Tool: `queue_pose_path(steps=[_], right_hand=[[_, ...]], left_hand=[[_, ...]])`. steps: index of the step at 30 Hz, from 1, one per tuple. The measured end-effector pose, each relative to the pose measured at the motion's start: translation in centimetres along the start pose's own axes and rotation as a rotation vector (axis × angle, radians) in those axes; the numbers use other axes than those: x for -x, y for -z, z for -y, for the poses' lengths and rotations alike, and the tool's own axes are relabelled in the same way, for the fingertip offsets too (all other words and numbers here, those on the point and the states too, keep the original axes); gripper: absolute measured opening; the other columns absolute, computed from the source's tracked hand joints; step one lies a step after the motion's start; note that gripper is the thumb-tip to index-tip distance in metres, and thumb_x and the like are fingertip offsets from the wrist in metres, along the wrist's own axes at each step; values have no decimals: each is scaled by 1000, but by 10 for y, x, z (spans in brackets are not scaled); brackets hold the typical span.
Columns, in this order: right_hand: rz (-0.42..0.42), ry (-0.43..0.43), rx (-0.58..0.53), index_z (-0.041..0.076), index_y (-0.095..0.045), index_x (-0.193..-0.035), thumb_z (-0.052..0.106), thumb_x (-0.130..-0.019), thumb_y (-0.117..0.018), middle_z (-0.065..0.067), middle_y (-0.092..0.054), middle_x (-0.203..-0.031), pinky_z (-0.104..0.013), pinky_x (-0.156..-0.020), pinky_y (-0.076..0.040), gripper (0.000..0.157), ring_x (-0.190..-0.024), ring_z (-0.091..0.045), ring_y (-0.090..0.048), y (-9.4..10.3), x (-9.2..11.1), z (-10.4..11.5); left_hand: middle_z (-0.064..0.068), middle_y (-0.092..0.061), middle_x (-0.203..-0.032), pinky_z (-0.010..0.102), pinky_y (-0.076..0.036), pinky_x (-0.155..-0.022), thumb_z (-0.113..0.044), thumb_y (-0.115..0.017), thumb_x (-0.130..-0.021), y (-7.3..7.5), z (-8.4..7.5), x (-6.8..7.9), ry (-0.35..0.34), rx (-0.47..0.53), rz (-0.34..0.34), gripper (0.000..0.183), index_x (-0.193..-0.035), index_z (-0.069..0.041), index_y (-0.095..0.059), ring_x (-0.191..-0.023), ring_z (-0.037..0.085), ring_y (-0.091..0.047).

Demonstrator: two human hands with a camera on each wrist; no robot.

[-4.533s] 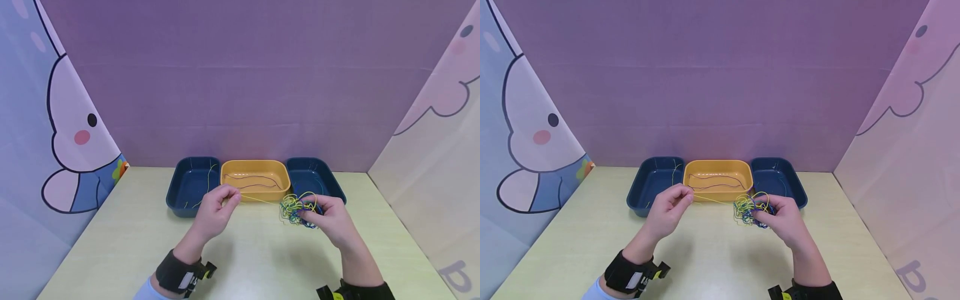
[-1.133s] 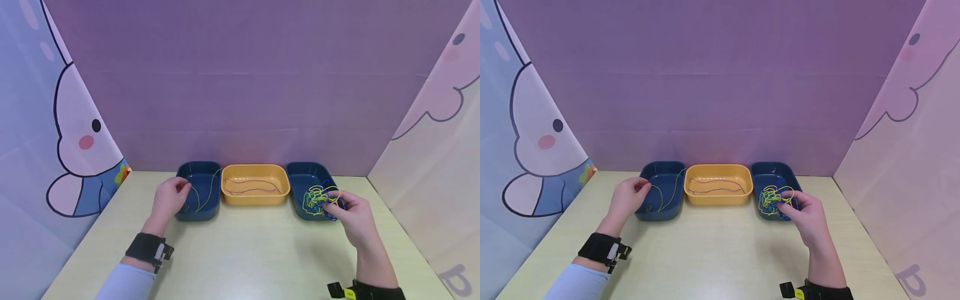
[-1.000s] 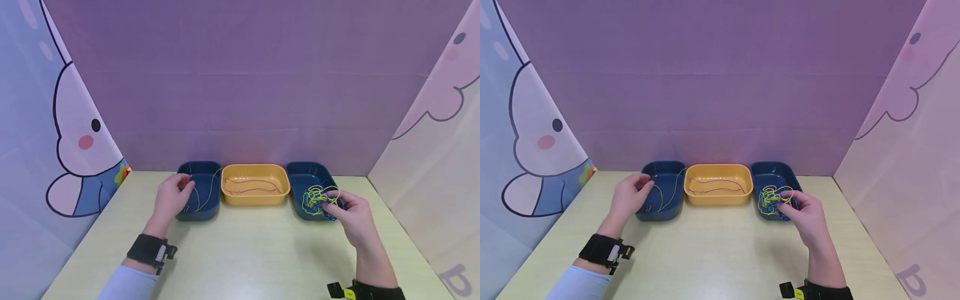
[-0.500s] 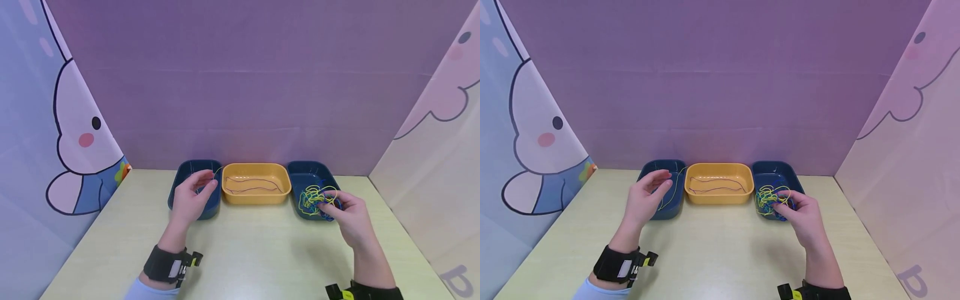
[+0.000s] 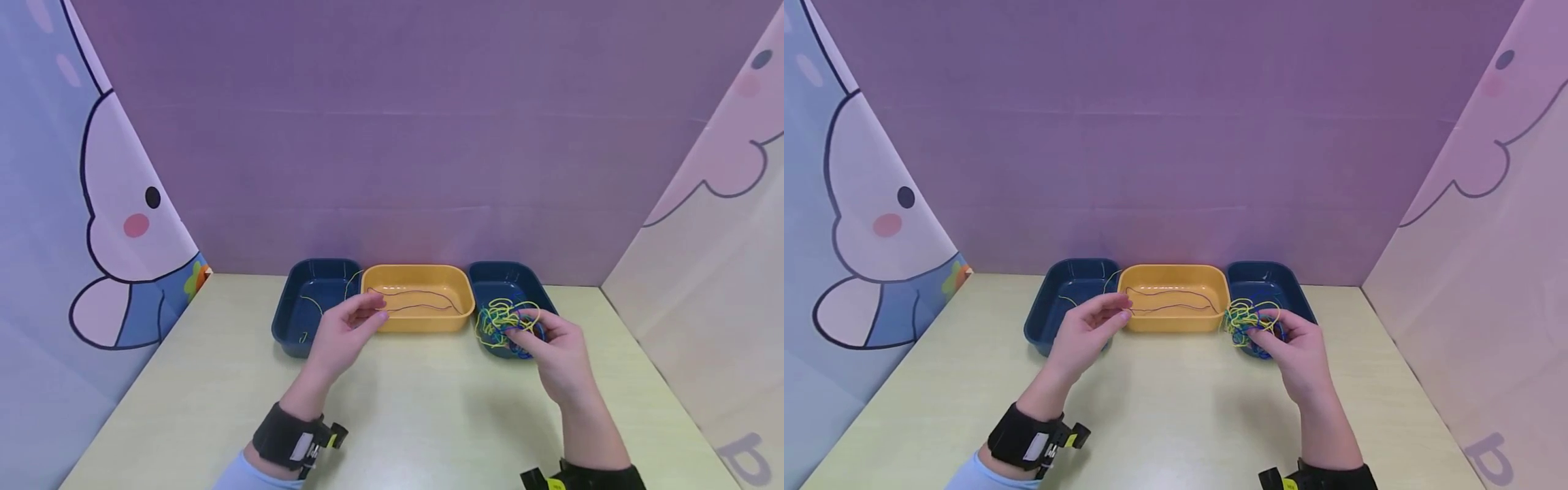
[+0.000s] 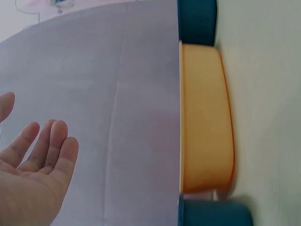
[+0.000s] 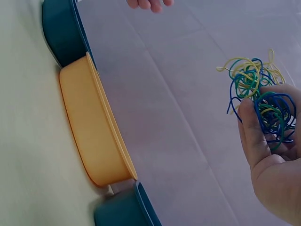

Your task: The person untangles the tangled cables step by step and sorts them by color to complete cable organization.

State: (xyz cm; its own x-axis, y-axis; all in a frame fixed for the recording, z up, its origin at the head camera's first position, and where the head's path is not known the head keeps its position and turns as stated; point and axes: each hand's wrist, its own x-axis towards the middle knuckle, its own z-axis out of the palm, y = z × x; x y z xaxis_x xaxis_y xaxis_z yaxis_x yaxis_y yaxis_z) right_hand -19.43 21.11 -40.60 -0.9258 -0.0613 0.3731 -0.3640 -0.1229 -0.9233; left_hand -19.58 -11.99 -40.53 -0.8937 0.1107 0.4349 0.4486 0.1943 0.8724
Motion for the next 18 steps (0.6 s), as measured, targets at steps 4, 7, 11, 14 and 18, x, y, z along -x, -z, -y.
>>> queue_pose_path(steps=[4, 7, 11, 14, 18], right_hand=[[-19, 4, -36, -6, -64, -98, -13, -83, -66, -10, -63, -97, -28, -71, -57, 17, -89, -22, -62, -6, 0, -2], [-12, 8, -45, -7, -63, -100, -12, -83, -65, -10, -63, -97, -28, -73, -56, 18, -90, -22, -61, -11, 1, -4], [22, -15, -23, -8, -62, -103, -8, -85, -65, -12, -62, -102, -31, -77, -55, 18, -94, -25, -61, -21, 3, -7], [36, -45, -8, -9, -61, -106, -5, -87, -66, -14, -62, -106, -34, -77, -56, 21, -95, -29, -61, -30, 5, -9], [36, -86, -9, -9, -62, -107, -3, -86, -68, -16, -63, -106, -34, -76, -56, 23, -94, -33, -61, -41, 8, -11]], left_hand=[[4, -65, -110, 28, -53, -83, -20, -68, -91, -12, 8, 1, 7, 57, 51, 31, -120, -11, -64, -97, 18, -59], [5, -65, -108, 29, -53, -82, -19, -67, -91, -21, 7, 2, 11, 73, 88, 30, -120, -10, -64, -96, 18, -59], [10, -67, -104, 28, -54, -80, -14, -66, -92, -29, -8, 6, 31, 73, 117, 29, -119, -4, -63, -94, 19, -60], [12, -67, -103, 28, -54, -79, -10, -65, -92, -32, -24, 10, 57, 73, 142, 29, -118, 1, -62, -93, 21, -61], [12, -67, -102, 28, -54, -77, -9, -65, -92, -36, -35, 14, 92, 65, 180, 25, -114, 2, -64, -90, 21, -62]])
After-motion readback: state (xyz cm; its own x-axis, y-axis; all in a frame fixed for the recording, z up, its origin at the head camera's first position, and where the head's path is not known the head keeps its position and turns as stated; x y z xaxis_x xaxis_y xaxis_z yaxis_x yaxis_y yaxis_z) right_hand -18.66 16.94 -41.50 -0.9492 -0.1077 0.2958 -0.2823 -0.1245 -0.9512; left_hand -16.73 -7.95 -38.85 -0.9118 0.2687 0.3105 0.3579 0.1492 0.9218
